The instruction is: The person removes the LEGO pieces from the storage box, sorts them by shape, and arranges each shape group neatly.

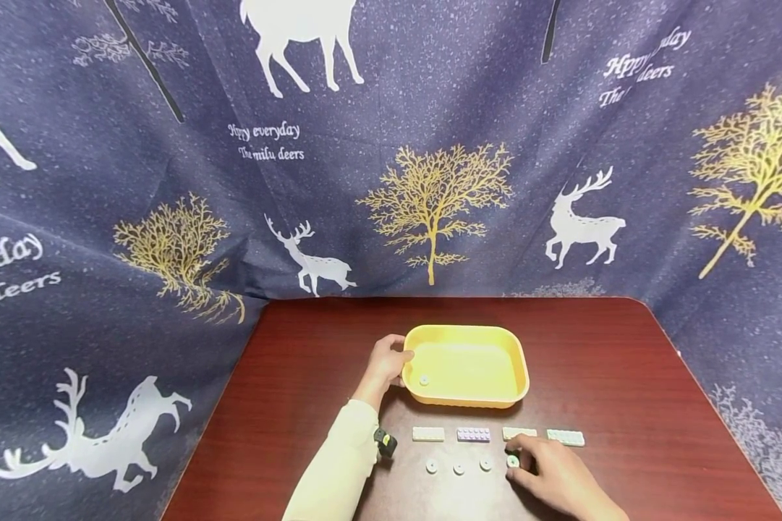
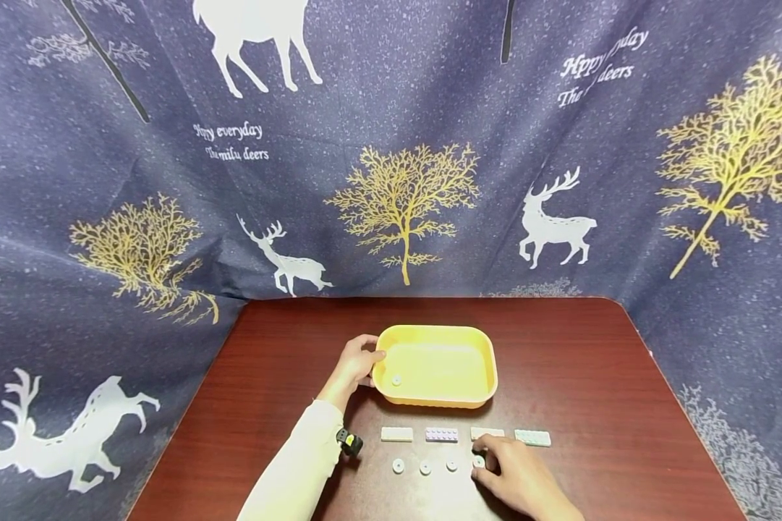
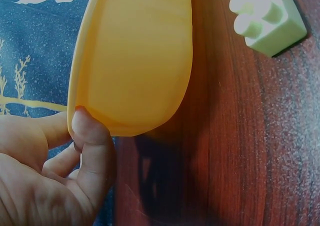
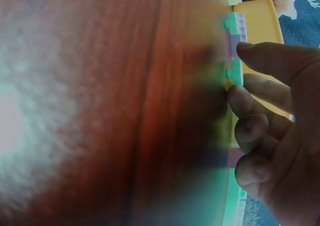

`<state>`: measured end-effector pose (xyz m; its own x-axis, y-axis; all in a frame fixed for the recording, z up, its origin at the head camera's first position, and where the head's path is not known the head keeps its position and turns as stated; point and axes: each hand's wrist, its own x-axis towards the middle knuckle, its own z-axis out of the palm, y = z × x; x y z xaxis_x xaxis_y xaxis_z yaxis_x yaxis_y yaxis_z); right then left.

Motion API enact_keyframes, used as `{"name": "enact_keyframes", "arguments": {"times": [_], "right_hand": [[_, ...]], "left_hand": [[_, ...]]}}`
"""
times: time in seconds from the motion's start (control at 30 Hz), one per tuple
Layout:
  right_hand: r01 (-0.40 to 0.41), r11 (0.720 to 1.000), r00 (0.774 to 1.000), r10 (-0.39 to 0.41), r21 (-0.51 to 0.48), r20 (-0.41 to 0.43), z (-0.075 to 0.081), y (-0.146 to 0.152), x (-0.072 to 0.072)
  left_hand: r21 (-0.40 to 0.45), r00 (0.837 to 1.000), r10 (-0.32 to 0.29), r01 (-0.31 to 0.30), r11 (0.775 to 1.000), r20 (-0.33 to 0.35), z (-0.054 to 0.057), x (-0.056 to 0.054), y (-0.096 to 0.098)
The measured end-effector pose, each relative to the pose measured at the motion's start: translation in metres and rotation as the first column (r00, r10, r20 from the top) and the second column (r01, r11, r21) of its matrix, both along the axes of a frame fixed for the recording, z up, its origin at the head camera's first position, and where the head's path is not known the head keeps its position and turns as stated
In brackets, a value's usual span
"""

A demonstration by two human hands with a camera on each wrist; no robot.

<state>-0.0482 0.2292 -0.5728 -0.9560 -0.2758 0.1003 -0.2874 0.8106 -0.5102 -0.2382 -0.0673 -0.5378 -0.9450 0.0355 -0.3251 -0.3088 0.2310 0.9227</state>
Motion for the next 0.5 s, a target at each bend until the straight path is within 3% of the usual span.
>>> {"name": "enact_keyframes", "arguments": {"times": [0.5], "right_hand": [[-0.01,1.0,0.997,0.008,-0.03,-0.071,0.019,-0.004,-0.014]], "left_hand": [[-0.003,1.0,0.001,-0.001,1.0,0.0,-0.001,-0.001,-0.002]]}}
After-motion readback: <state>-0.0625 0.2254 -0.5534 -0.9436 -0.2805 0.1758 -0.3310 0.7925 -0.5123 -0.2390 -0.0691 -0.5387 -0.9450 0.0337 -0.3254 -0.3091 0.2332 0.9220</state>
